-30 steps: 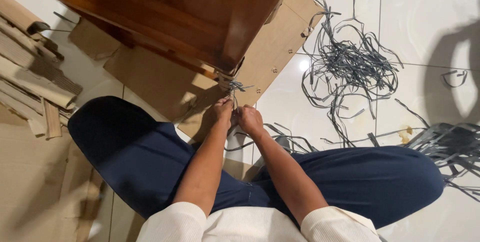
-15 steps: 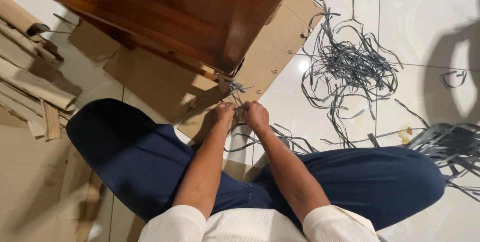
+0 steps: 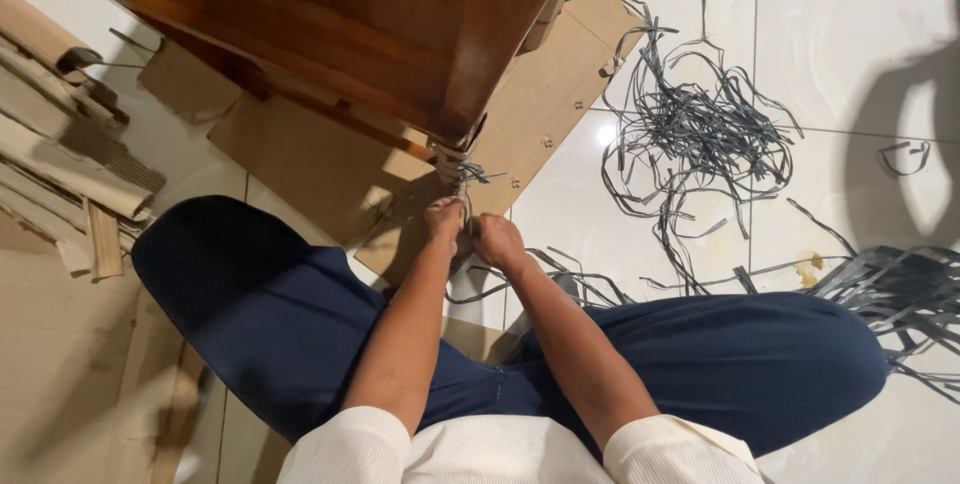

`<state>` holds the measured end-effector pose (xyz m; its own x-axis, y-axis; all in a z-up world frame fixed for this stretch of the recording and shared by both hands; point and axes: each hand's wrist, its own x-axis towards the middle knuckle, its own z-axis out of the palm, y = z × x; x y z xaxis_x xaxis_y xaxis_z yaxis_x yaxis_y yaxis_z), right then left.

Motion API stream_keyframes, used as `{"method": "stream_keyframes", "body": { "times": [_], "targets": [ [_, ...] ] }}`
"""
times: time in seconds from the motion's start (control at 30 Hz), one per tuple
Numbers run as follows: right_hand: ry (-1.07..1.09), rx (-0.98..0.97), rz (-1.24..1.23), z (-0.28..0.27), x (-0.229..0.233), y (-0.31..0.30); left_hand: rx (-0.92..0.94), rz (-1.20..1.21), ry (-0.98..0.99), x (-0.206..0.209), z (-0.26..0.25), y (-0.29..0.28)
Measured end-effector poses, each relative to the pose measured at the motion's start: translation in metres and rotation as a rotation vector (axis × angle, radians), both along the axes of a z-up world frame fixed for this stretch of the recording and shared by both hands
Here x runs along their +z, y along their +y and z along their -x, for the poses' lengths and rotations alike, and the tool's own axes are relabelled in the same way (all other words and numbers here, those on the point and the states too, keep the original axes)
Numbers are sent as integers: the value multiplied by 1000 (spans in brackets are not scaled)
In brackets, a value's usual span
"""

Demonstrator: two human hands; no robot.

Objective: Wrapping the legs of a wooden furniture item with cardboard and securing it with plastic tying strips.

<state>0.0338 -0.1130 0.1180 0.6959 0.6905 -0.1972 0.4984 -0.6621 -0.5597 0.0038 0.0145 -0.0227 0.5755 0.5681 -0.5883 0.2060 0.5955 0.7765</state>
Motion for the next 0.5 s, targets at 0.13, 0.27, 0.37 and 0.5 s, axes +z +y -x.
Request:
{"method": "stream_keyframes", "body": {
  "times": [0.13,0.27,0.37,0.5],
  "targets": [
    [76,42,-27,0,-4,1,-54,92,-29,-42,-1,12],
    [96,26,-5,-1,1,-3,-160,103,54,-49,-2,17],
    [69,61,-18,-5,9,-6,-156,42,23,-67,-3,21],
    [277,-241,-75,-16,9,-12,-124,-20,-2,-86,-2,21]
  ]
}}
